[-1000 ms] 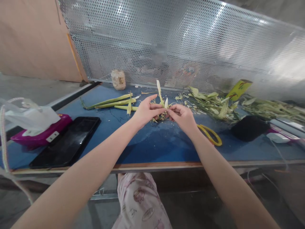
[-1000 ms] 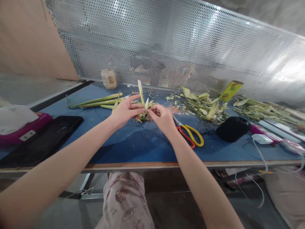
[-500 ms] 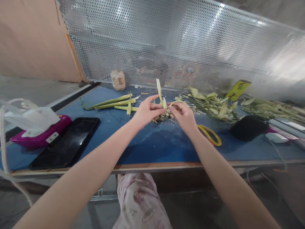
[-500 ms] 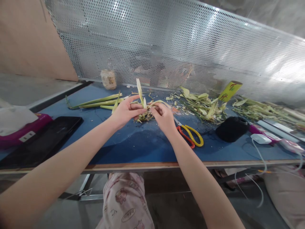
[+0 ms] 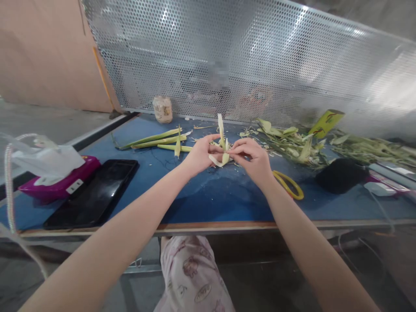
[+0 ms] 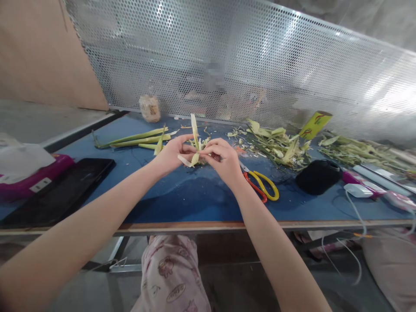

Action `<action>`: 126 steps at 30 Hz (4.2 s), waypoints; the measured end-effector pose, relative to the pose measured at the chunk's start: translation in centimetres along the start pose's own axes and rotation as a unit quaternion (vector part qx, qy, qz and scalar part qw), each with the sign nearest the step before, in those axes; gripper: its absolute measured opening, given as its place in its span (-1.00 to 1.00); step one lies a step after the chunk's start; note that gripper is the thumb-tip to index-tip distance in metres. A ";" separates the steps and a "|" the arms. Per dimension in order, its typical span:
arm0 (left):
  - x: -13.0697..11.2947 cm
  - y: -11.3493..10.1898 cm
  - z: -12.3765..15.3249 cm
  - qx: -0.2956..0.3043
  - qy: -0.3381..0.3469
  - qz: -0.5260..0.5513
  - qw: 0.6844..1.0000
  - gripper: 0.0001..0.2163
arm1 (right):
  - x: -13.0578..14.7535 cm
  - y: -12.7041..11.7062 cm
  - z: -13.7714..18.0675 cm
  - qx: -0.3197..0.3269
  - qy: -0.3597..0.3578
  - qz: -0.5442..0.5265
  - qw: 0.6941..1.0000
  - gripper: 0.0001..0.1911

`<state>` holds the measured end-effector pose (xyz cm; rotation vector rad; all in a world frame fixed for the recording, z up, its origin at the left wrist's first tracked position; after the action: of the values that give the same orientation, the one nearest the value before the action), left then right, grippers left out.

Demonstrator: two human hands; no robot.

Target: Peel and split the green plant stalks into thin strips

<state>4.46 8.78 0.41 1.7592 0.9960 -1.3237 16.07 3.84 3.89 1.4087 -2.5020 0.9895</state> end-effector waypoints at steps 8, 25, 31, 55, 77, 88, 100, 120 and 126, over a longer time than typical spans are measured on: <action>-0.3 1.3 0.3 0.057 0.019 -0.038 0.997 -0.08 | -2.1 0.5 0.1 0.009 0.086 -0.019 0.996 -0.96; -1.3 0.6 1.1 -0.027 0.051 -0.030 0.998 -0.46 | -2.5 0.0 0.2 -0.012 0.190 -0.126 0.974 -0.90; -1.4 0.9 1.1 0.009 0.067 -0.053 0.996 -0.36 | -3.3 0.4 0.2 -0.025 0.224 -0.204 0.953 -0.77; -0.8 1.5 0.9 0.046 0.039 -0.079 0.995 -0.26 | -1.5 -0.8 0.2 -0.061 0.120 -0.024 0.991 -0.69; -0.1 1.8 1.1 0.093 -0.010 -0.068 0.993 -0.30 | -0.4 0.2 0.0 0.083 0.067 -0.176 0.979 -0.84; -0.8 1.7 1.2 0.108 0.022 -0.157 0.981 -0.31 | -0.5 0.0 0.1 0.095 0.040 -0.178 0.979 -0.95; -0.8 1.1 0.8 0.074 0.055 -0.174 0.980 -0.30 | -1.4 -0.9 -0.1 0.052 0.070 -0.076 0.993 -0.70; -0.1 0.2 0.6 -0.001 0.015 -0.100 0.995 -0.38 | 0.8 -0.3 -0.1 0.090 -0.110 0.067 0.987 -0.70; -0.1 0.0 0.4 0.013 0.044 -0.150 0.988 -0.40 | 0.1 -1.1 0.0 0.040 -0.015 0.013 0.999 -0.73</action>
<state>4.33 8.42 0.39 1.7483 1.3404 -1.4568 16.88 3.42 4.44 1.4270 -2.5351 1.0928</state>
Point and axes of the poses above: each hand's wrist, its own z-axis away from the middle knuckle, its own y-axis out of the palm, x = y × z, the point moved 7 cm from there along -z, towards the middle knuckle, and after that the axes turned 3 degrees about z, right-handed, at the moved point
